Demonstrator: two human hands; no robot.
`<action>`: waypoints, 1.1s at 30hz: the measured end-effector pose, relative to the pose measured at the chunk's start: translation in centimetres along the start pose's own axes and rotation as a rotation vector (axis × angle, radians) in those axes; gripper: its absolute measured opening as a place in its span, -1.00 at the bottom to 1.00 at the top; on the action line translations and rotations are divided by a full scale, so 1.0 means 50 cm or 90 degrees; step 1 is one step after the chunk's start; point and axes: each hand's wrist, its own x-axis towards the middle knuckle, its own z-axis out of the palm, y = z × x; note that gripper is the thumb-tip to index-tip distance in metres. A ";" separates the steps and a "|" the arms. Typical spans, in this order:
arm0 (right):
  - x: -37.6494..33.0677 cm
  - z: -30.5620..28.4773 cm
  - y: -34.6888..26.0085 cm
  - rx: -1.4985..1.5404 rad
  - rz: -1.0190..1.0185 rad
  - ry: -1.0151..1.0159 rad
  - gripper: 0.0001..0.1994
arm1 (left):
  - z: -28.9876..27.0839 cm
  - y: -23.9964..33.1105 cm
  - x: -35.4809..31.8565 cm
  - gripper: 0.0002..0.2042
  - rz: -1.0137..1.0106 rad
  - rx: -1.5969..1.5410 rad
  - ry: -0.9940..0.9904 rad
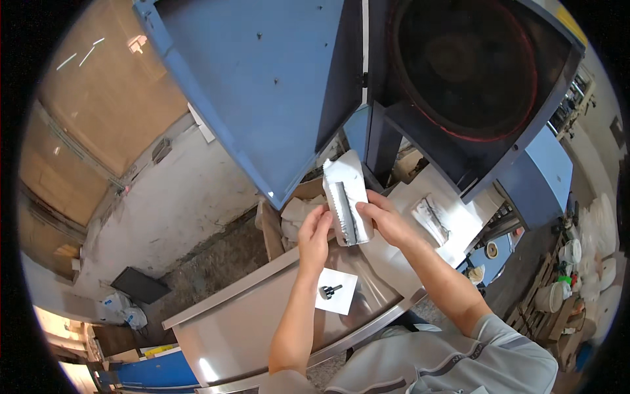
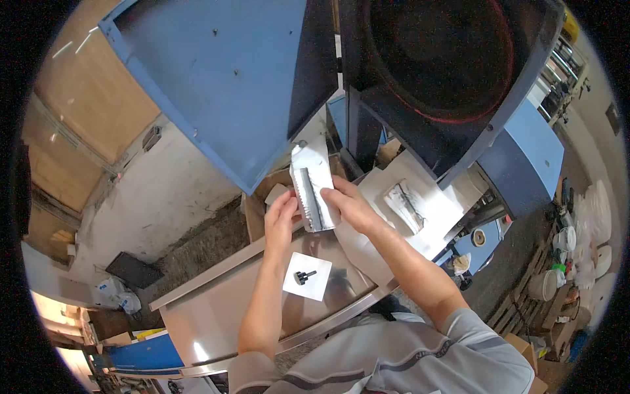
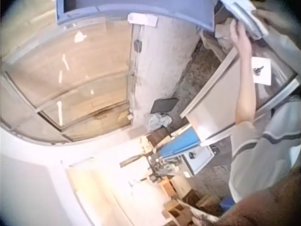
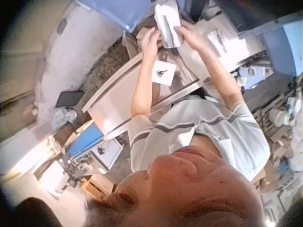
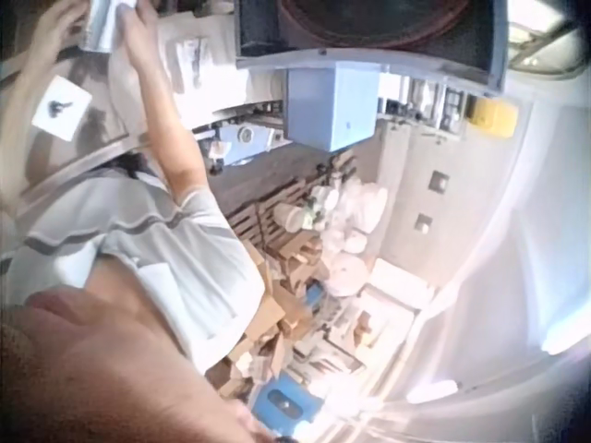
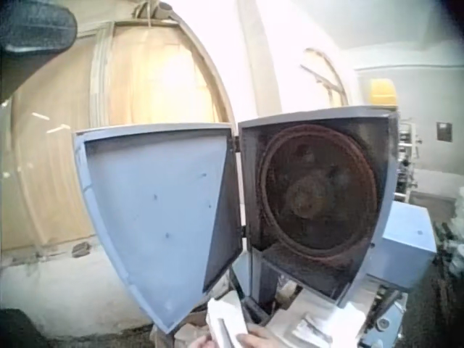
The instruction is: Inspecting packaged textile items from a packaging machine for quality control.
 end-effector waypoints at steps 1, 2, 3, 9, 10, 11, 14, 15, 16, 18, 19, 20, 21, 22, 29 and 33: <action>0.005 -0.001 0.012 0.065 0.004 -0.016 -0.61 | -0.008 -0.001 0.010 -0.71 -0.069 -0.101 -0.082; 0.007 -0.003 0.021 0.130 0.008 -0.032 -0.62 | -0.011 -0.002 0.015 -0.71 -0.138 -0.203 -0.164; 0.009 -0.008 0.026 0.129 0.008 -0.030 -0.62 | -0.008 -0.005 0.017 -0.71 -0.139 -0.204 -0.166; 0.015 -0.003 0.045 -0.047 -0.145 0.090 -0.55 | 0.011 -0.025 0.022 -0.73 -0.122 -0.198 -0.147; 0.010 0.000 0.043 -0.130 -0.189 0.139 -0.51 | 0.012 -0.035 0.026 -0.74 -0.059 -0.134 -0.109; 0.006 0.004 0.039 -0.214 -0.233 0.187 -0.47 | 0.012 -0.044 0.029 -0.74 0.004 -0.068 -0.072; -0.018 0.020 0.002 -0.397 -0.296 0.166 -0.43 | 0.015 -0.056 0.029 -0.72 0.082 0.024 -0.062; -0.025 0.031 -0.015 -0.413 -0.287 0.163 -0.45 | 0.014 -0.056 0.028 -0.72 0.081 0.026 -0.063; -0.022 0.027 -0.011 -0.413 -0.287 0.166 -0.45 | 0.018 -0.051 0.029 -0.72 0.071 0.031 -0.071; -0.009 0.017 0.010 -0.405 -0.336 0.201 -0.59 | 0.023 -0.045 0.029 -0.72 0.060 0.035 -0.080; -0.001 0.011 0.018 -0.405 -0.336 0.202 -0.59 | 0.023 -0.043 0.029 -0.72 0.056 0.016 -0.090; 0.006 0.002 0.023 -0.408 -0.325 0.211 -0.64 | 0.022 -0.042 0.029 -0.72 0.052 -0.004 -0.100; 0.011 -0.008 0.027 -0.411 -0.314 0.220 -0.69 | 0.021 -0.039 0.028 -0.72 0.052 -0.004 -0.100; 0.015 -0.009 0.023 -0.355 -0.290 0.227 -0.80 | 0.015 -0.033 0.026 -0.73 0.000 -0.063 -0.095; 0.023 -0.072 -0.026 -0.063 -0.104 0.165 -0.84 | -0.011 -0.077 0.037 -0.70 -0.124 -0.332 -0.109; 0.006 -0.058 -0.067 -0.069 -0.084 0.155 -0.83 | -0.002 -0.117 0.047 -0.67 -0.185 -0.412 -0.180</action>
